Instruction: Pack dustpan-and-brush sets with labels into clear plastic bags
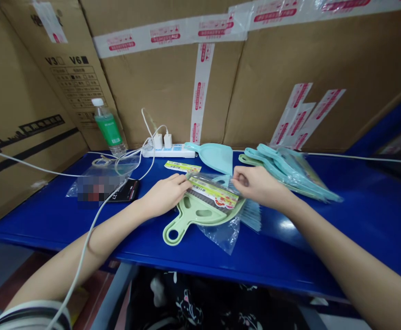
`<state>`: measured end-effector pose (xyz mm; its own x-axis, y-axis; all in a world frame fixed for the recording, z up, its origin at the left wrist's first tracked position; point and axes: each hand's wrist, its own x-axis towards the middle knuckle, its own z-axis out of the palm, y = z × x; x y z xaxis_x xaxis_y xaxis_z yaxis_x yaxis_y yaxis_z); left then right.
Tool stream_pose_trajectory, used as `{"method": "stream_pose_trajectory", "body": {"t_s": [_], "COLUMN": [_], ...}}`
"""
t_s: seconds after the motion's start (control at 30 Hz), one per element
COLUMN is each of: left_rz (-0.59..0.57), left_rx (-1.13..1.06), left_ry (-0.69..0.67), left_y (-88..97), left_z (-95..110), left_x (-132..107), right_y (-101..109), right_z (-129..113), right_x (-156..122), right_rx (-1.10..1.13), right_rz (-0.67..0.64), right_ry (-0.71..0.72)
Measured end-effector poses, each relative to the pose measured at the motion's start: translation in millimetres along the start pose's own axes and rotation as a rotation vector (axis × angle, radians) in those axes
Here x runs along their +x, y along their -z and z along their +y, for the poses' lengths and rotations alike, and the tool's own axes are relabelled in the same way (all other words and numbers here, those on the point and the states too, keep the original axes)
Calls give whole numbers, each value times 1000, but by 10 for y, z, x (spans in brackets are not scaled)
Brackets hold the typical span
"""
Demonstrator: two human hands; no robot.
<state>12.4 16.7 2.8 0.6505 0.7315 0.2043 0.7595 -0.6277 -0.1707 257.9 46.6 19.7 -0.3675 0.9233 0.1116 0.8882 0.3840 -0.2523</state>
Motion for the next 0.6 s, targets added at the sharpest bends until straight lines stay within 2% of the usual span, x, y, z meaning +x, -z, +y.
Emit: {"method": "stream_pose_trajectory", "body": {"t_s": [0.1,0.17,0.23,0.33,0.43,0.6], "left_rz": [16,27,40,64,80,101], "left_rx": [-24,-35,-43,-61,-76,-91], "left_ry": [-17,-30,-47,-80,-112,-149], "left_y": [-10,-18,-23,-26,-26,-25], "left_z": [-9,-16,-24,-39,-54,-72], "left_x": [2,5,8,9,8,10], "right_y": [-9,-16,-30,-72,-126,-163], "right_z": [70,92,85,39,-13,-55], "right_x": [25,29,26,18,10,9], "right_rx": [-96,-126,-101,17,93,190], "right_rz": [20,82,141,72,-30,-55], "right_ry": [-56,39,194,336,288,133]}}
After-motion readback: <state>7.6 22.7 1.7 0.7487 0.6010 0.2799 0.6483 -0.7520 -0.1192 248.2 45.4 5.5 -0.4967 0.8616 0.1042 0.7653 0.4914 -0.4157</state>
